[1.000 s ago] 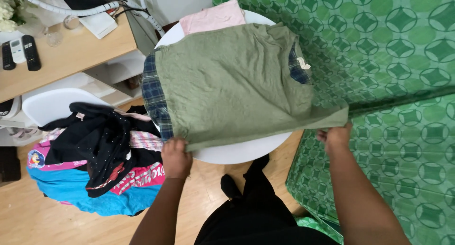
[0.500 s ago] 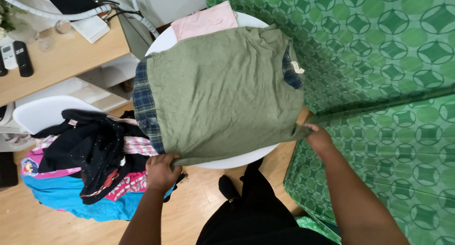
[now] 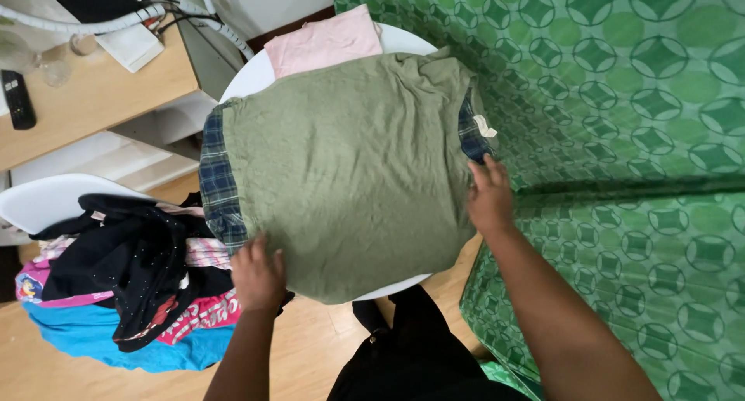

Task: The person folds a pair of green plaid shorts on a white round table, then folds a black t-shirt with a rocket graphic. Both items are folded neatly and stacked on the table.

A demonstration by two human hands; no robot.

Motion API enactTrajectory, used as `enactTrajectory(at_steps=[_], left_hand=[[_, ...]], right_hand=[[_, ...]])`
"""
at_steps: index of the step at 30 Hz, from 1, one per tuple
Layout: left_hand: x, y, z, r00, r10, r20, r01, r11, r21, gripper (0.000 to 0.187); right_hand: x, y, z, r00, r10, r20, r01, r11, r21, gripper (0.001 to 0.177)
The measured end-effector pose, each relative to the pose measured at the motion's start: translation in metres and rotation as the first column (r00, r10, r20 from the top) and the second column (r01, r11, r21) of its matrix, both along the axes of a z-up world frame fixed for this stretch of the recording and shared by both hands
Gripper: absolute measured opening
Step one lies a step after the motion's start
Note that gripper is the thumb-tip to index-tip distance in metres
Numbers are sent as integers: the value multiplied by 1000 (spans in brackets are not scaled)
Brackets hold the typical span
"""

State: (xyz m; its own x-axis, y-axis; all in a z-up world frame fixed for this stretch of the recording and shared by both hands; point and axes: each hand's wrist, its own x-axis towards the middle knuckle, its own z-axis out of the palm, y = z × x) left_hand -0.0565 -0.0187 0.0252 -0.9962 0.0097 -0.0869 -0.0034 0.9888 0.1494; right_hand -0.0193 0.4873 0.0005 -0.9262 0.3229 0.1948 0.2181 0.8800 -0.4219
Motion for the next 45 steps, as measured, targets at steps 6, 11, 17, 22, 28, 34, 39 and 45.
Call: enactTrajectory(at_steps=[6,11,17,22,28,34,39,45], left_hand=[[-15,44,4,1000,20,1,-20,996,83,72],[-8,39,2,987,110,119,-115,993,37,74],[12,36,-10,992,121,26,-122,993,6,74],[26,51,-12,989,100,-111,-105,993,-45,71],[54,80,-16,921,-387,-37,381,880,284,36],[62,116,36,803,-594,57,538,763,359,38],[64,114,15,811,-576,106,528,798,291,19],[58,108,-25,925,-373,77,280,802,528,14]], right_hand=[[-29,-16,-10,959,76,272,-94,994,53,56],[-37,5,1,896,-93,433,67,995,75,56],[-43,15,-5,842,-198,501,187,980,73,57],[-28,0,-7,929,-142,341,128,990,63,57],[-9,-55,21,981,35,188,-70,981,179,48],[18,-123,38,935,353,38,-355,931,91,37],[51,-157,20,820,569,58,-562,820,-109,24],[57,-182,78,755,646,117,-645,763,-50,51]])
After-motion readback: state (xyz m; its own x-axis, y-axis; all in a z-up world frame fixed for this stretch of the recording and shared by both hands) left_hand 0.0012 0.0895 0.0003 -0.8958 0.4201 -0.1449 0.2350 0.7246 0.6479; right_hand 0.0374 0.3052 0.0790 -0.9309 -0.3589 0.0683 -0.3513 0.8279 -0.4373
